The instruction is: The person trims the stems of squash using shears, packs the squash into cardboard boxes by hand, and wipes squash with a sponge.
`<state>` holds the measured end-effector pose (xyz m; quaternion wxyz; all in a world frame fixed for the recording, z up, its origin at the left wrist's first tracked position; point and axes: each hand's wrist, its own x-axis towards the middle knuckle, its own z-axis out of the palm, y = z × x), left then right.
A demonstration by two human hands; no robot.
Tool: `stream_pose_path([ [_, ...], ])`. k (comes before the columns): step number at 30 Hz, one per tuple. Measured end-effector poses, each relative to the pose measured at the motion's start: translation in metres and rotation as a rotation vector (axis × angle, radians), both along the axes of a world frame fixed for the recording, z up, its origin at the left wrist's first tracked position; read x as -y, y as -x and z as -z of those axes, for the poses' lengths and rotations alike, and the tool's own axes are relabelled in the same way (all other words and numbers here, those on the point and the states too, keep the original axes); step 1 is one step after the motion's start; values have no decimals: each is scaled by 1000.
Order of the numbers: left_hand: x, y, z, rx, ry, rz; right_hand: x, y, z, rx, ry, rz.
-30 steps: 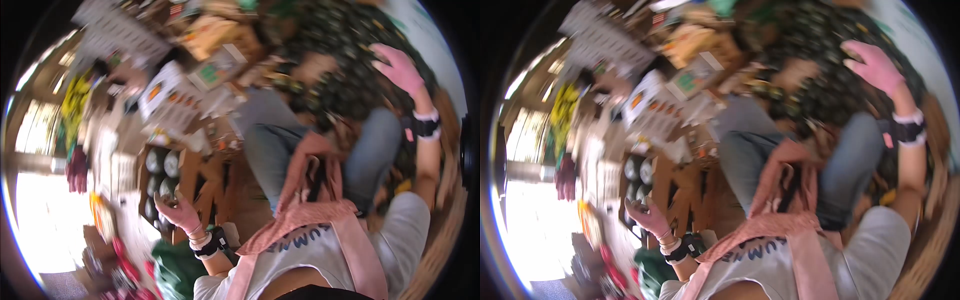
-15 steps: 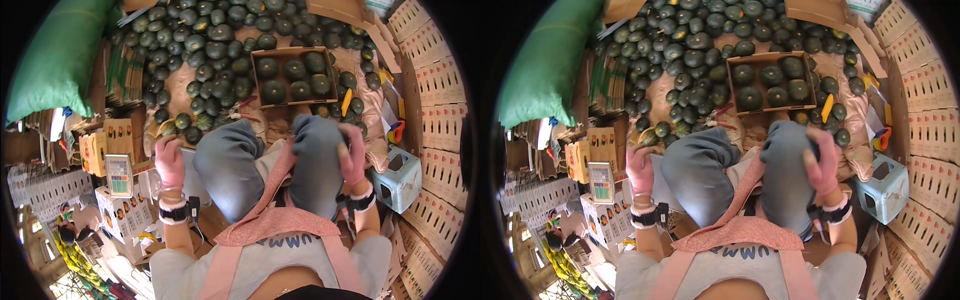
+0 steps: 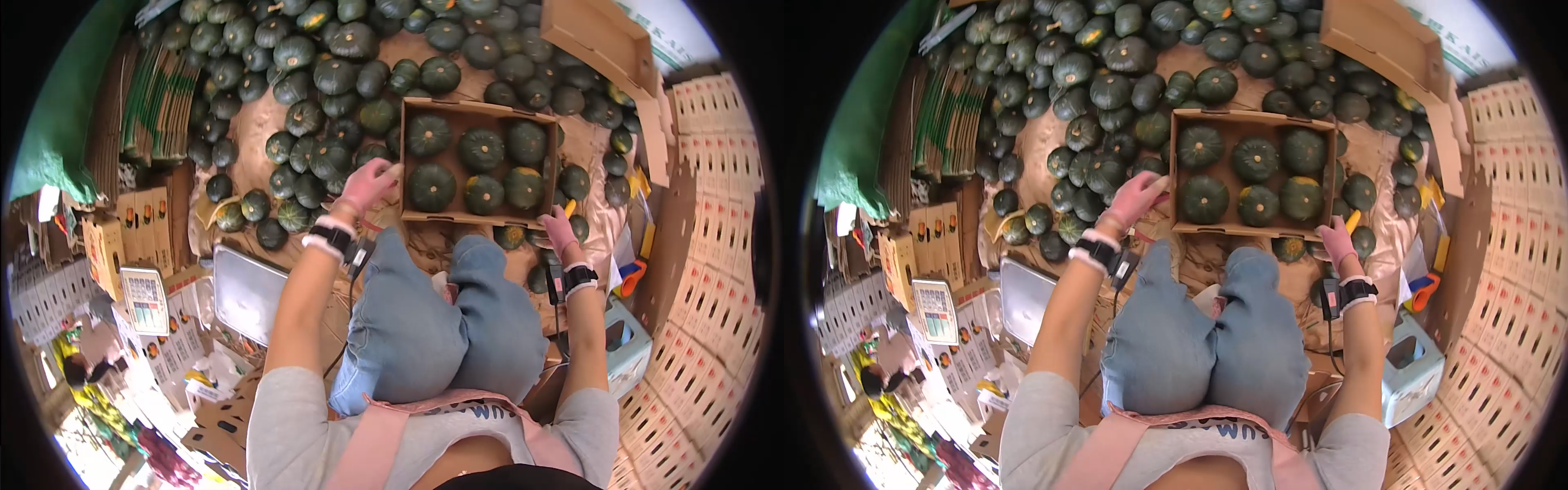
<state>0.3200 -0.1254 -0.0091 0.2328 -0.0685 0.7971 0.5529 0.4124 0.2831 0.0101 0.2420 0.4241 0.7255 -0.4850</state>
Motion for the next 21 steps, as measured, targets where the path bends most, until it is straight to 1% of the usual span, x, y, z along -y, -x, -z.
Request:
stream_pose_path([
  [2,-17,16,-29,234,153,86,0,9,13,-24,-31,-49],
  [3,-19,22,-21,228,196,137,-37,-2,74,-113,-216,-219],
  [4,-19,27,-10,224,243,182,-19,6,43,-139,-289,-336],
  [5,-22,25,-2,184,243,167,-11,11,32,-175,-422,-467],
  [6,-24,24,6,141,254,141,-18,11,44,-258,-442,-526],
  [7,-27,23,21,171,128,137,-30,8,69,-300,-477,-506],
  [8,-28,21,29,90,51,163,-31,14,59,-354,-230,-504],
  [9,-31,23,27,121,38,165,-35,14,64,-355,-94,-401],
  [10,-32,20,25,31,51,134,-54,12,86,-380,-76,-432],
  [11,-34,20,33,-1,75,146,-49,14,78,-397,-47,-424],
  [12,-35,18,30,21,78,123,-47,19,68,-350,-131,-502],
  [13,-31,15,21,147,-21,144,-53,20,75,-382,-139,-460],
  [14,-26,9,6,151,-70,137,-58,24,74,-373,-224,-508],
  [15,-20,4,3,106,-60,112,-54,31,65,-380,-245,-566],
  [16,-13,-4,1,67,-48,94,-52,32,53,-380,-265,-617],
  [17,-2,-12,-3,4,-41,55,-38,37,31,-432,-222,-674],
  [18,12,-24,-15,-61,-36,21,-25,44,12,-456,-285,-746],
  [19,26,-38,-32,-11,-117,-60,-11,53,-6,-479,-347,-817],
  [20,41,-51,-38,-52,-122,-107,5,62,-24,-505,-413,-887],
  [21,57,-68,-50,-30,-210,-206,26,70,-42,-651,-396,-947],
])
